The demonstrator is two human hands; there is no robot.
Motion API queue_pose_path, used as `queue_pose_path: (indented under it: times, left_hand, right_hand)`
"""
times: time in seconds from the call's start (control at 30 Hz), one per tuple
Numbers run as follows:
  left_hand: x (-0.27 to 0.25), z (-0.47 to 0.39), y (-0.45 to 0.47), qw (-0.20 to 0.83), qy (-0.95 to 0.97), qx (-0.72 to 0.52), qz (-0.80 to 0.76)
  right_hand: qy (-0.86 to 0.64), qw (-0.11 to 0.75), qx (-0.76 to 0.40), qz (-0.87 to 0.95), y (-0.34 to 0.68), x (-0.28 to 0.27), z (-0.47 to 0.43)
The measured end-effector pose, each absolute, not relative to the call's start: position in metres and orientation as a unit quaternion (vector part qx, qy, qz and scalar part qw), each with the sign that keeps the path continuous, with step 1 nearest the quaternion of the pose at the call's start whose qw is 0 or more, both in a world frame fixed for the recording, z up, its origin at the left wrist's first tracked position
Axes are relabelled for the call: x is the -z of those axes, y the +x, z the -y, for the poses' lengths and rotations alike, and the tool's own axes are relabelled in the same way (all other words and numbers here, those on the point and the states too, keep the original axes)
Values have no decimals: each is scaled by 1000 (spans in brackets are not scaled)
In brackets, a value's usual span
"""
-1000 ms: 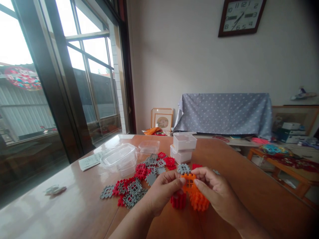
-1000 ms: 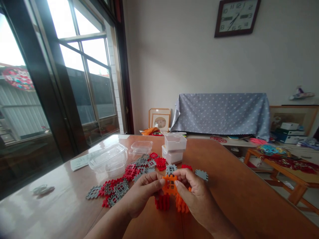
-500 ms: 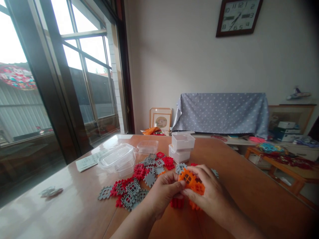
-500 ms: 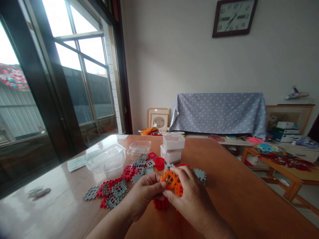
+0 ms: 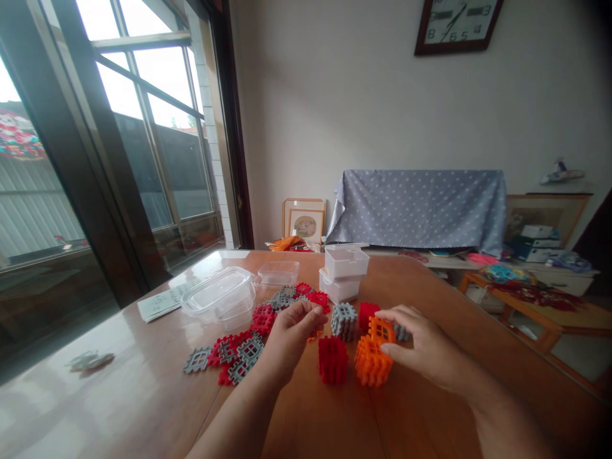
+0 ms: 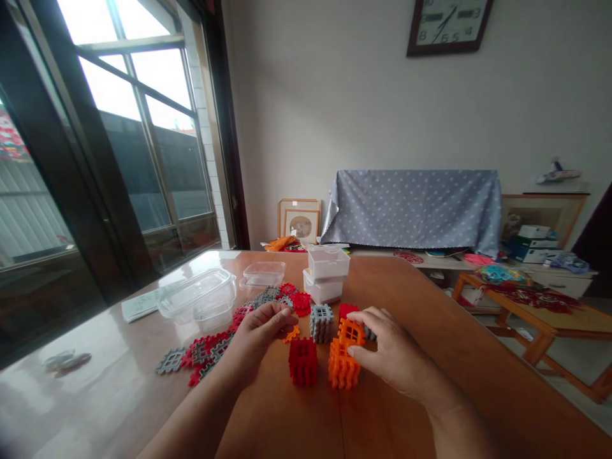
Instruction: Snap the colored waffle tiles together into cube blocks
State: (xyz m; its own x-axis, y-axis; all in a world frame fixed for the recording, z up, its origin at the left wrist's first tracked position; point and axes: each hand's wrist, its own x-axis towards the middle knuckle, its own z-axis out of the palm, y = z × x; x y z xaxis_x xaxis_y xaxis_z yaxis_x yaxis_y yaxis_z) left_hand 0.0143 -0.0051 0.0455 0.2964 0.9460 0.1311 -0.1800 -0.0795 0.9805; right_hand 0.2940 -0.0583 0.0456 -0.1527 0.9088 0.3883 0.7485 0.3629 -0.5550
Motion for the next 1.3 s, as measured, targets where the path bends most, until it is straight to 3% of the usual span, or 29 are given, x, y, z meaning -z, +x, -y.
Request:
queue_pose_path:
  times: [0.47,1.3]
  left_hand:
    - [-45,-2,9,554,558,-475,-395]
    - [-42,-10,7,546,547,-487,-407]
  right_hand:
    - [-553,255,-139,781,291,-38,59]
    - [-537,289,-219,762,295,-33,59]
